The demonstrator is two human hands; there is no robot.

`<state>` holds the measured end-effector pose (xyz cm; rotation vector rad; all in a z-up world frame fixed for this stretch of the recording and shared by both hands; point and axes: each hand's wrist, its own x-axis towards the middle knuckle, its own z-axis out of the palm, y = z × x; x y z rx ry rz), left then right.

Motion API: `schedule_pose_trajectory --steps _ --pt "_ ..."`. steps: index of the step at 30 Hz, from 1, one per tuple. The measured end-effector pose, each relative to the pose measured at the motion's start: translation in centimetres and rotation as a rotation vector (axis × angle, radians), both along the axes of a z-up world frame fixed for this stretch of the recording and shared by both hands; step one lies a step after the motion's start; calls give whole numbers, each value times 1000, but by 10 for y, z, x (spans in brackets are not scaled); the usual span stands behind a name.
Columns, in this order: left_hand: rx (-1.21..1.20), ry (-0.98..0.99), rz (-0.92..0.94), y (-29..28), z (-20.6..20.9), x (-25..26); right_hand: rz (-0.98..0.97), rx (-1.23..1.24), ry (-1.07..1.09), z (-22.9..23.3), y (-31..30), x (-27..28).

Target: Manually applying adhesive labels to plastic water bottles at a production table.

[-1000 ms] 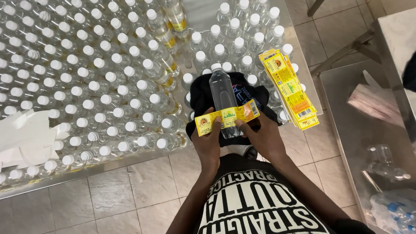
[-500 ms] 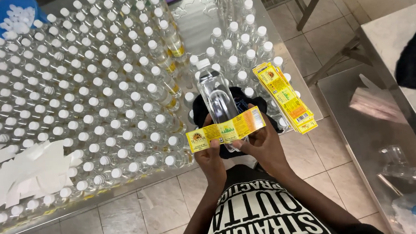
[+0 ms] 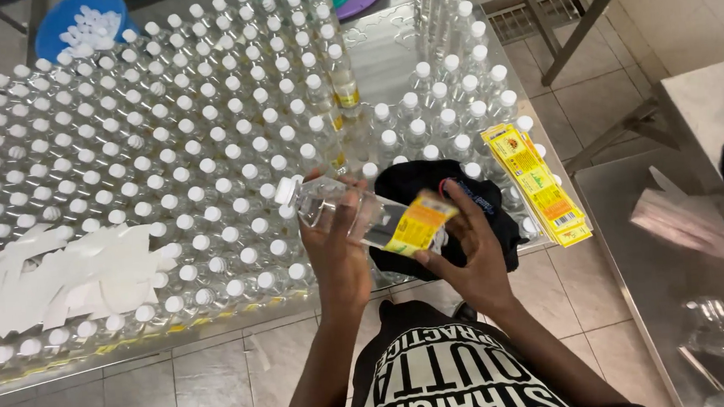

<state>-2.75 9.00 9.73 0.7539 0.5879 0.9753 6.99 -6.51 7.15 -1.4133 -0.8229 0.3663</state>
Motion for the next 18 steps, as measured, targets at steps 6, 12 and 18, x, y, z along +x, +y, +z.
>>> schedule_pose_trajectory --steps 6,12,18 --pt "-52 37 162 4 -8 -9 -364 168 -992 -43 25 -24" --pt "56 -15 110 -5 1 -20 -237 15 -1061 -16 50 -38" --pt "115 -40 31 -2 -4 -32 -95 -105 -866 -24 53 -33"
